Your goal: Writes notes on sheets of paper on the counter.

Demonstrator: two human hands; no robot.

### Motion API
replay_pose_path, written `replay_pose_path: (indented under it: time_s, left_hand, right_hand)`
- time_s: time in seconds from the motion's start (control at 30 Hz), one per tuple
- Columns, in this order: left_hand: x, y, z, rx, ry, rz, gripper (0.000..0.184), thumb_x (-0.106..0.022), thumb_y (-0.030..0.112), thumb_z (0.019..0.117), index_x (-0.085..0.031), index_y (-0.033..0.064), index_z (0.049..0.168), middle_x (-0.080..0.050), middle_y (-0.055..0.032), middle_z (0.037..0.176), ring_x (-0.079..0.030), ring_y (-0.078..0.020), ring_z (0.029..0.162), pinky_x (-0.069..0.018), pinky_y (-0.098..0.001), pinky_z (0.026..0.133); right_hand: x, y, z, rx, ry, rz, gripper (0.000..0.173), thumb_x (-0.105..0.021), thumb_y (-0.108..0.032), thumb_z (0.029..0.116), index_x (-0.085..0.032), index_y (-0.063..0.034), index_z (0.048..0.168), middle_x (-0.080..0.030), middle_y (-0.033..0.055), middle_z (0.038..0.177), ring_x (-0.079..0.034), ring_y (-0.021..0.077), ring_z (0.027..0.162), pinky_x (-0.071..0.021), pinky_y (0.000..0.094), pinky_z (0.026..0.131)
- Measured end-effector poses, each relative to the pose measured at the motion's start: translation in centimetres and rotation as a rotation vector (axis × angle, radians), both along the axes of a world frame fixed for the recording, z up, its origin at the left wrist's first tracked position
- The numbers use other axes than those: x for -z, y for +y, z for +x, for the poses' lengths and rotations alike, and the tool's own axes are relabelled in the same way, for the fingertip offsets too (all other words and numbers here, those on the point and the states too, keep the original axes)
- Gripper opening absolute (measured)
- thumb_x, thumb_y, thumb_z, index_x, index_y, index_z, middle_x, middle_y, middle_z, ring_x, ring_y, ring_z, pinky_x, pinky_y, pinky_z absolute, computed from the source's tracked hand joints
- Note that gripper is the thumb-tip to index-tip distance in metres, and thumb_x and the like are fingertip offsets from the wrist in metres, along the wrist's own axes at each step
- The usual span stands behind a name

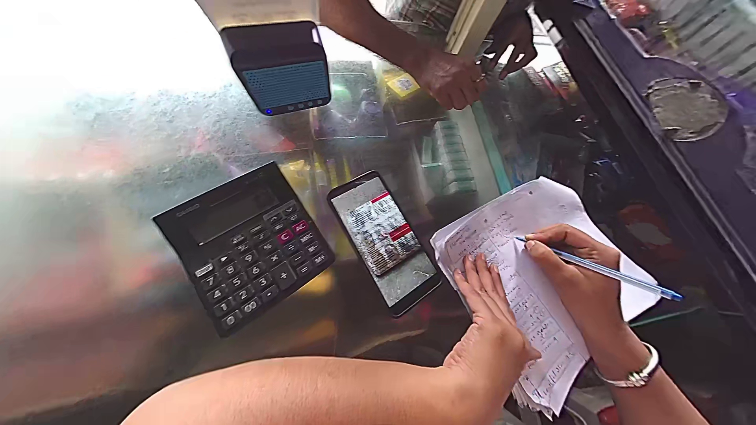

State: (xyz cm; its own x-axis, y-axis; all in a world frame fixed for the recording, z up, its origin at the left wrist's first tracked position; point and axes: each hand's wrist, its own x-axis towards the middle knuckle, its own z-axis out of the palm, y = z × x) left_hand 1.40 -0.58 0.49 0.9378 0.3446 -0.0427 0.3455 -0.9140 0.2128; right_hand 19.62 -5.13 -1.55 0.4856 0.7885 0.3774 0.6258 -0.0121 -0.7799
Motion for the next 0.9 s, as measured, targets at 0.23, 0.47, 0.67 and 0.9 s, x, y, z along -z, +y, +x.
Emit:
replay_pose_path:
  time_s: [0.23,0.47,0.67,0.9]
  left_hand:
    - [1.6,-0.6,0.2,-0.044,-0.130,0.190,0.109,-0.053,0.074,0.0841,-0.051,-0.0232,0.133,-0.056,-0.0400,0.135,-0.059,-0.0497,0.125,-0.0501,-0.0590,0.094]
    - [1.7,-0.6,0.2,-0.039,-0.127,0.217,0.109,-0.049,0.075,0.0858,-0.050,-0.0236,0.134,-0.055,-0.0399,0.135,-0.059,-0.0500,0.125,-0.0504,-0.0594,0.093]
    - [1.9,-0.5,0.2,-0.040,-0.150,0.246,0.110,-0.049,0.076,0.0846,-0.053,-0.0227,0.132,-0.058,-0.0385,0.133,-0.061,-0.0480,0.124,-0.0514,-0.0574,0.092]
    - [2.0,-0.6,0.3,-0.056,-0.147,0.249,0.113,-0.049,0.079,0.0815,-0.053,-0.0218,0.133,-0.058,-0.0379,0.133,-0.062,-0.0469,0.124,-0.0512,-0.0565,0.093]
  right_hand:
    - [0.0,0.0,0.1,0.013,0.018,0.005,0.004,-0.064,-0.006,0.0844,-0.068,-0.0078,0.084,-0.068,-0.0109,0.080,-0.062,-0.0071,0.071,-0.0517,0.0095,0.065]
    - [0.0,0.1,0.1,0.027,0.014,0.004,0.004,-0.064,-0.007,0.0837,-0.068,-0.0075,0.083,-0.069,-0.0103,0.080,-0.062,-0.0073,0.071,-0.0517,0.0092,0.064]
    - [0.0,0.0,0.1,0.037,0.016,0.004,0.005,-0.064,-0.007,0.0830,-0.068,-0.0083,0.083,-0.069,-0.0106,0.079,-0.063,-0.0067,0.071,-0.0524,0.0098,0.064]
    - [-0.1,0.1,0.0,0.073,-0.008,0.013,0.004,-0.064,-0.009,0.0839,-0.068,-0.0084,0.083,-0.068,-0.0110,0.079,-0.062,-0.0076,0.071,-0.0513,0.0091,0.064]
